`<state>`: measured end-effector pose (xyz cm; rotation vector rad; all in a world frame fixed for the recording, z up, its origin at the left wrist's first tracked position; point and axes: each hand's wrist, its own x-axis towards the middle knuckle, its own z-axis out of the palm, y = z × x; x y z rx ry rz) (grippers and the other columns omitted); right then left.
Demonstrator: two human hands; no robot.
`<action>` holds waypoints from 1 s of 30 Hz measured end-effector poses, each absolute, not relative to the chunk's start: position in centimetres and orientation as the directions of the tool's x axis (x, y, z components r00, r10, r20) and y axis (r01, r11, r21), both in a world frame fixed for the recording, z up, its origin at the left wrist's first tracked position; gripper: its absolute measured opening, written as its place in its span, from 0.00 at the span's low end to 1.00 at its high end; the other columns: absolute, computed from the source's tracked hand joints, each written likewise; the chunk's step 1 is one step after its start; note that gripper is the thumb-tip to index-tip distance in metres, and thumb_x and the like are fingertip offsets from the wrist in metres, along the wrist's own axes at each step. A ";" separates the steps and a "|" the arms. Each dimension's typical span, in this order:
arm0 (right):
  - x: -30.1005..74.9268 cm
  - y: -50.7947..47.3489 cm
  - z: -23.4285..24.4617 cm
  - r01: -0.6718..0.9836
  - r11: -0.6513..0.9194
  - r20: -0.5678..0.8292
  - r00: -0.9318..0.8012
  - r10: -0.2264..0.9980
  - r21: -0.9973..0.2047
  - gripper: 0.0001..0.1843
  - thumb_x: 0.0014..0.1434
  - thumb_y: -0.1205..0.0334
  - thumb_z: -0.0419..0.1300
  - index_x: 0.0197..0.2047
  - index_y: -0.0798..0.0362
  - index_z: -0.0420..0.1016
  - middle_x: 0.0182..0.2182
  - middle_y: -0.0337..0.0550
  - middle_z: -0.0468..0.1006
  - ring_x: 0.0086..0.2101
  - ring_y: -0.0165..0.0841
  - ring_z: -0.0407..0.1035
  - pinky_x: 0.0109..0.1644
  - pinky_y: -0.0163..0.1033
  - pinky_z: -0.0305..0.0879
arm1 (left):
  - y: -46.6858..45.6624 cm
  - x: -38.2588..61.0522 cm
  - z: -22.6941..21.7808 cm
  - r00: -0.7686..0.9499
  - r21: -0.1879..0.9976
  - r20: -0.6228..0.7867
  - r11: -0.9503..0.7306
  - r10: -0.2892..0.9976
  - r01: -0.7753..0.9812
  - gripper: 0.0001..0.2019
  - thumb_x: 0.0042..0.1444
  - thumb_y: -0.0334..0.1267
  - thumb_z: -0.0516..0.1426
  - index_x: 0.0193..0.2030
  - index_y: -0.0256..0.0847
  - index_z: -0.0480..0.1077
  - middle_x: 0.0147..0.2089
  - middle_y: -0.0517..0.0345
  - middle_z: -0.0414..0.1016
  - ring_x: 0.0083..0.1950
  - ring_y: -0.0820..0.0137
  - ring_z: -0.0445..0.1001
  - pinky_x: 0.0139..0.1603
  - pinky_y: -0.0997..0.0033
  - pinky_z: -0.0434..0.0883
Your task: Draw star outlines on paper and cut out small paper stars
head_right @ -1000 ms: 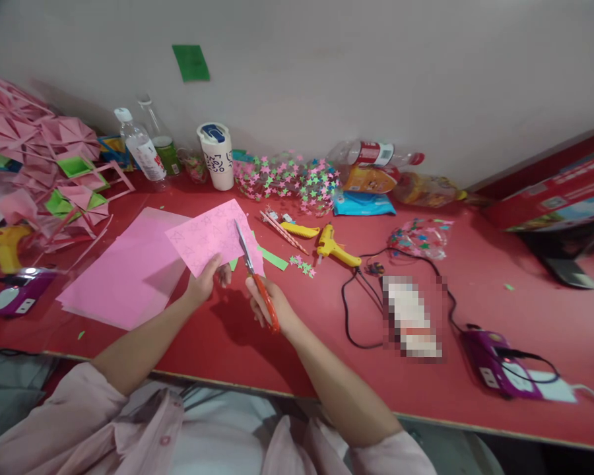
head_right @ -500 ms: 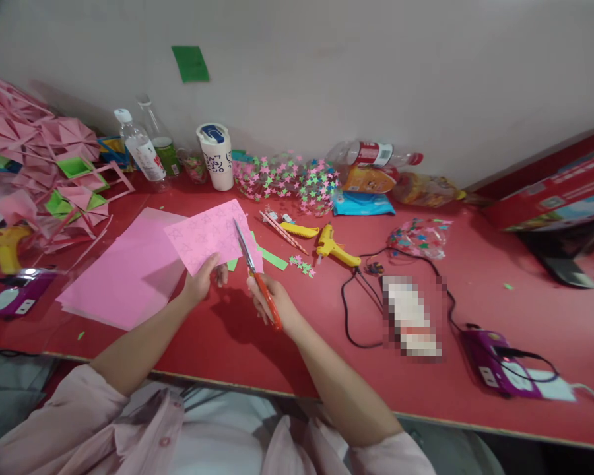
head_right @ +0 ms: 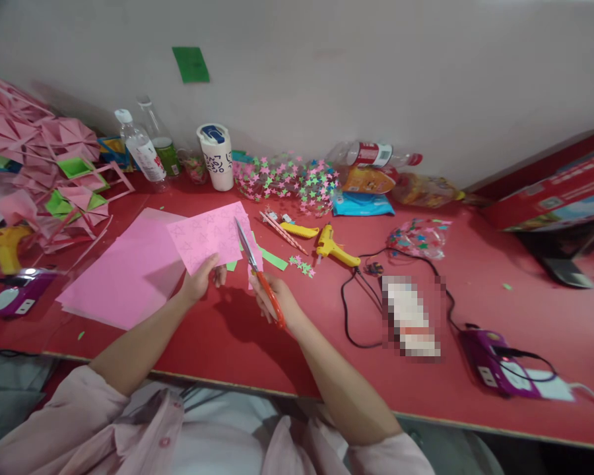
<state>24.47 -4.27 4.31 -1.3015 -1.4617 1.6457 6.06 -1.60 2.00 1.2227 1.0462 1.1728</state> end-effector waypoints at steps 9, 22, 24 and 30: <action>24.7 -4.1 5.0 0.183 -0.228 -0.282 -0.366 0.887 -0.956 0.26 0.53 0.32 0.50 0.29 0.49 0.55 0.08 0.23 0.55 0.08 0.22 0.50 0.16 0.31 0.57 | -1.3 5.1 2.0 0.207 0.998 -0.048 0.057 0.977 -0.039 0.25 0.56 0.53 0.48 0.14 0.39 0.64 0.13 0.60 0.63 0.15 0.78 0.59 0.20 0.75 0.61; 24.7 -4.0 4.8 0.181 -0.253 -0.303 -0.354 0.885 -0.950 0.27 0.52 0.32 0.50 0.29 0.49 0.55 0.08 0.23 0.56 0.08 0.23 0.51 0.15 0.31 0.56 | -1.2 4.9 1.9 0.234 0.999 -0.031 0.037 0.972 -0.021 0.25 0.57 0.52 0.48 0.15 0.38 0.64 0.13 0.60 0.63 0.15 0.79 0.60 0.20 0.76 0.59; 24.7 -4.0 4.8 0.183 -0.246 -0.297 -0.350 0.888 -0.952 0.27 0.53 0.32 0.50 0.29 0.49 0.56 0.08 0.23 0.56 0.08 0.23 0.51 0.15 0.31 0.56 | -1.2 5.1 1.8 0.239 0.999 -0.044 0.049 0.970 -0.014 0.25 0.56 0.52 0.49 0.15 0.38 0.64 0.13 0.61 0.63 0.15 0.79 0.59 0.19 0.76 0.58; 24.7 -4.1 4.8 0.209 -0.244 -0.303 -0.324 0.896 -0.947 0.26 0.54 0.32 0.50 0.29 0.49 0.56 0.07 0.24 0.55 0.07 0.23 0.51 0.14 0.31 0.56 | -1.2 5.2 1.6 0.238 0.999 -0.047 0.051 0.970 -0.009 0.27 0.56 0.53 0.48 0.13 0.38 0.63 0.12 0.61 0.63 0.14 0.81 0.57 0.19 0.77 0.57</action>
